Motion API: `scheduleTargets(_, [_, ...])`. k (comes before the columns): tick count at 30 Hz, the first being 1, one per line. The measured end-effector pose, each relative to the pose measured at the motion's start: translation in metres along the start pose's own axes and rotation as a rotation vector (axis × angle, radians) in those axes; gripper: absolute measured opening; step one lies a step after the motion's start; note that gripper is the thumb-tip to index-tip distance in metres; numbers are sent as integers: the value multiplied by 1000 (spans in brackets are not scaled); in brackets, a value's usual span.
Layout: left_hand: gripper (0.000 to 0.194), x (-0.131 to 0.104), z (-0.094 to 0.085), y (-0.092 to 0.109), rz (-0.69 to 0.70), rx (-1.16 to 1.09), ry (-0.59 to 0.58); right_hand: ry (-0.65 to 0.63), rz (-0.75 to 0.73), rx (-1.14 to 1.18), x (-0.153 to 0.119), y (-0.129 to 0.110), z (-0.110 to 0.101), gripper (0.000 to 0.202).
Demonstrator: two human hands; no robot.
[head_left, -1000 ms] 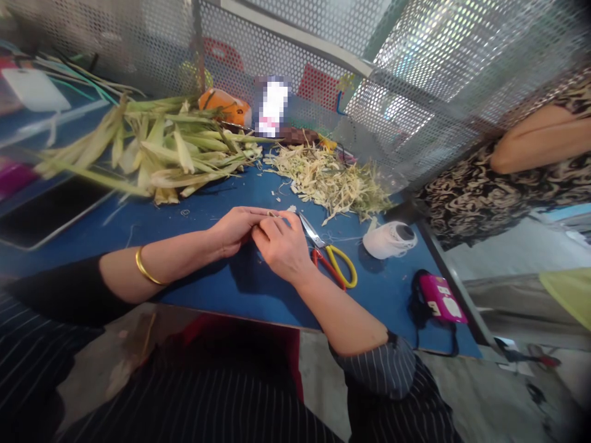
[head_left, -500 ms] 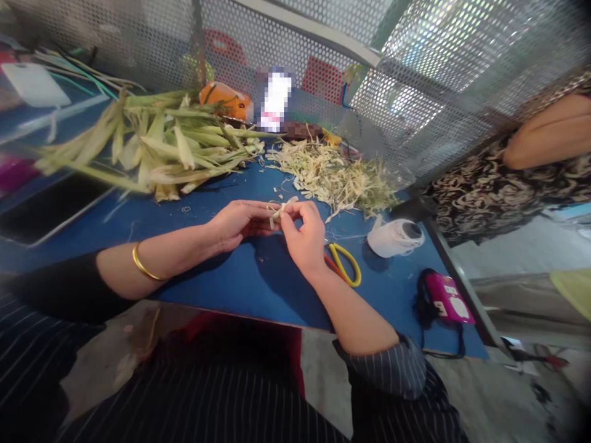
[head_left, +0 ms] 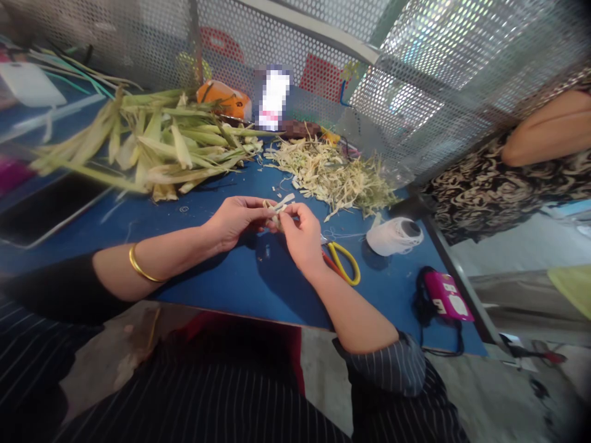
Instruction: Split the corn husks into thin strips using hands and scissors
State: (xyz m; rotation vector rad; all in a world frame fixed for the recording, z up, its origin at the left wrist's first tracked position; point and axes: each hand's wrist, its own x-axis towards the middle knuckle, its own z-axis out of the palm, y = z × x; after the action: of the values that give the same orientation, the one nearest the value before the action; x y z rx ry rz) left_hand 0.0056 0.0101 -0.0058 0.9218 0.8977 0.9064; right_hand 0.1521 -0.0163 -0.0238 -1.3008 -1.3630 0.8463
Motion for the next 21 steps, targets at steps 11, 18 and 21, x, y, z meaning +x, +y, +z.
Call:
scheduleTargets(11, [30, 5, -6, 0, 173, 131, 134, -163, -424, -512, -12, -19, -11, 14])
scheduleTargets(18, [23, 0, -3, 2, 158, 210, 55, -321, -366, -249, -5, -19, -21, 23])
scheduleTargets(21, [23, -3, -1, 5, 150, 285, 20, -197, -423, -324, -2, -21, -25, 15])
